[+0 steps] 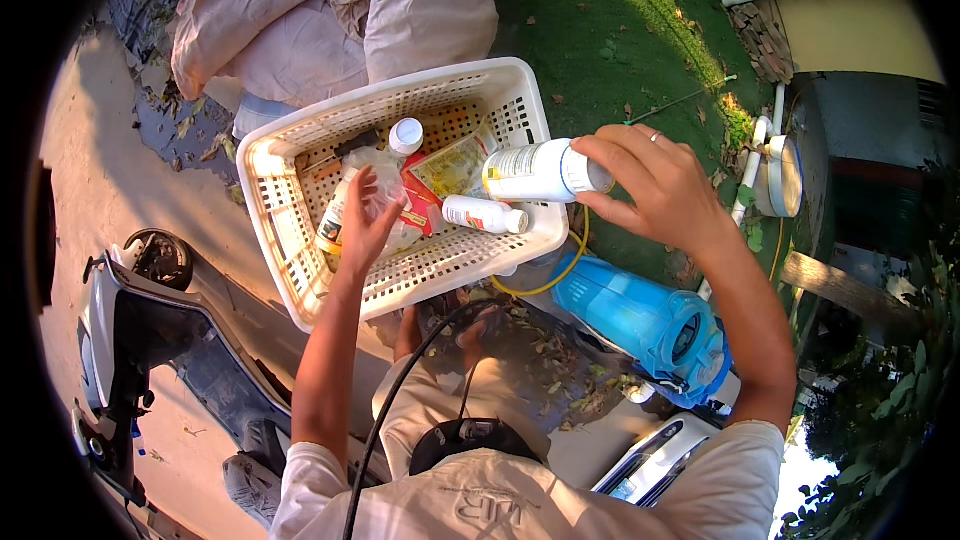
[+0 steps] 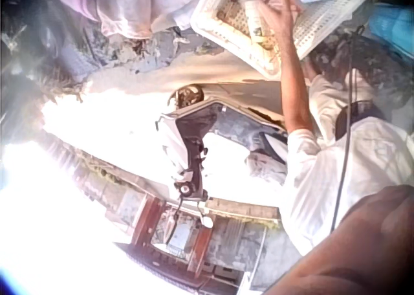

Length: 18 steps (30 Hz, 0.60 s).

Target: The person prepares an agricultural mixture by measuring and pouring liquids from several bottles into a blue backpack sprayer.

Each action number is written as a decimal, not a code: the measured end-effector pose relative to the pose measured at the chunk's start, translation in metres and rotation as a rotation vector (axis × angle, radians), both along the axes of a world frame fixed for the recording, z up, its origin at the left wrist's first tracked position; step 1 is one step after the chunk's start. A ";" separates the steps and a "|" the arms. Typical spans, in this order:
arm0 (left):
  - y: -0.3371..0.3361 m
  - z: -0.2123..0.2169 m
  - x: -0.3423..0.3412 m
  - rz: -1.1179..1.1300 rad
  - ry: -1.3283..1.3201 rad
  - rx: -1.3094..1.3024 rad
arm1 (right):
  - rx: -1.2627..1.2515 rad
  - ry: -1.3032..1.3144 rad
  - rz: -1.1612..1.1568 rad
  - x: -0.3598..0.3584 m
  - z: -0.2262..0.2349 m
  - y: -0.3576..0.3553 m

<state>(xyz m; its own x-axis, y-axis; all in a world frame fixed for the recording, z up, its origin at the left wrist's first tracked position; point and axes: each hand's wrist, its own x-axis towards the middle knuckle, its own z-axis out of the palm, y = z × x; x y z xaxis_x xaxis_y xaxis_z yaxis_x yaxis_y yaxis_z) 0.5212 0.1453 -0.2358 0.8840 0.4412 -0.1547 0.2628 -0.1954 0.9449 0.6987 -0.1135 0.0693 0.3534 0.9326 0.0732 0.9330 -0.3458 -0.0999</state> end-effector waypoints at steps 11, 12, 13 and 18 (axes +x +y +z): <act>-0.114 0.175 0.035 -0.503 -0.193 -1.478 | 0.038 0.299 -0.002 -0.033 0.124 -0.047; -0.120 0.181 0.032 -0.501 -0.196 -1.460 | 0.060 0.308 0.000 -0.038 0.134 -0.052; -0.124 0.188 0.031 -0.497 -0.204 -1.439 | 0.074 0.322 0.003 -0.040 0.143 -0.056; -0.134 0.248 0.013 -0.540 -0.296 -1.347 | 0.196 0.382 -0.034 -0.057 0.190 -0.075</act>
